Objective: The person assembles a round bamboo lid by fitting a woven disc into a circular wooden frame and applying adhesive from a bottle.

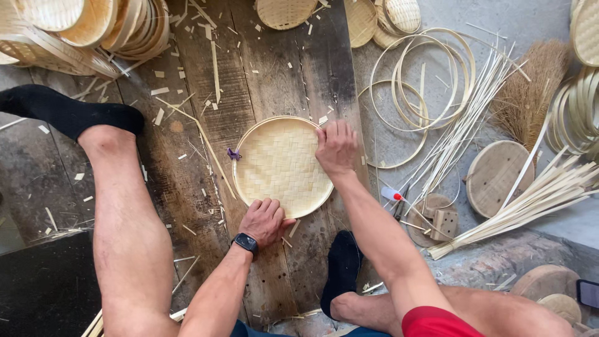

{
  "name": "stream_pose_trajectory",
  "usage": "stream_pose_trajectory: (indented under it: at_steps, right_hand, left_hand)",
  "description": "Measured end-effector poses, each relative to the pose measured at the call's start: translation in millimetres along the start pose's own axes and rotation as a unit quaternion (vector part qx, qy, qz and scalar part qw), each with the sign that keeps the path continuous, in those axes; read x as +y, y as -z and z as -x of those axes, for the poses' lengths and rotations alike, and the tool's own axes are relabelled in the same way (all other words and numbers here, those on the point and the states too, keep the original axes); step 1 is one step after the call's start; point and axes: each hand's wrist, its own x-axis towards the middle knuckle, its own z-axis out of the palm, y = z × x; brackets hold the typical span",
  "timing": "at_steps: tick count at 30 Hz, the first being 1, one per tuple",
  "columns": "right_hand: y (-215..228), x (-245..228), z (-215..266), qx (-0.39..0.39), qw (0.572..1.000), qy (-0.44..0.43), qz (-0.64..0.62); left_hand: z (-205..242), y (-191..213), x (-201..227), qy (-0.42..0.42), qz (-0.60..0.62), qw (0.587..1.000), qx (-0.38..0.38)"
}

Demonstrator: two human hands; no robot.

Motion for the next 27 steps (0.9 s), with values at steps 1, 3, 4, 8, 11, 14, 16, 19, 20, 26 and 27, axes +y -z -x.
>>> stream_pose_trajectory:
  at_steps: [1, 3, 4, 8, 11, 14, 16, 19, 20, 26, 27]
  right_hand:
    - [-3.5, 0.8, 3.7, 0.012, 1.0, -0.015, 0.005]
    - [-15.9, -0.6, 2.9, 0.011, 0.998, -0.055, 0.006]
    - [-22.3, -2.1, -0.3, 0.011, 0.997, -0.075, 0.006]
    - [-9.0, 0.8, -0.6, 0.02, 0.996, -0.078, -0.025]
    - [9.0, 3.5, 14.9, 0.0, 0.998, -0.044, -0.046]
    - [10.4, 7.7, 42.8, -0.017, 0.997, -0.081, 0.003]
    - [-3.2, 4.4, 50.2, 0.005, 0.992, -0.122, 0.033]
    - [-12.1, 1.8, 49.2, -0.013, 0.982, -0.186, 0.028]
    - [-7.2, 0.7, 56.3, -0.03, 0.982, -0.184, 0.013]
    - [49.1, 3.8, 49.7, -0.074, 0.99, 0.032, -0.114]
    - [59.2, 0.4, 55.1, -0.151, 0.972, 0.109, -0.144]
  left_hand:
    - [0.7, -1.6, -1.1, 0.0, 0.0, 1.0, -0.001]
    - [-1.0, -4.1, -5.9, -0.005, 0.009, 1.0, 0.017]
    - [-2.0, -4.5, -9.1, -0.007, 0.013, 1.0, 0.025]
    - [-5.3, -1.4, 2.7, 0.015, 0.022, 0.998, -0.049]
    - [-2.8, -2.1, 16.3, 0.058, 0.023, 0.994, -0.093]
    - [4.3, -11.6, 28.9, 0.062, 0.03, 0.997, 0.038]
    - [6.3, -16.8, 28.9, 0.053, 0.021, 0.998, 0.027]
    - [5.8, -16.3, 26.3, 0.059, 0.022, 0.998, 0.002]
    - [13.3, -13.8, 32.4, 0.062, 0.032, 0.997, 0.012]
    - [5.5, -10.1, 28.6, 0.056, 0.023, 0.998, 0.01]
    - [3.6, -11.7, 27.6, 0.061, 0.018, 0.998, -0.009]
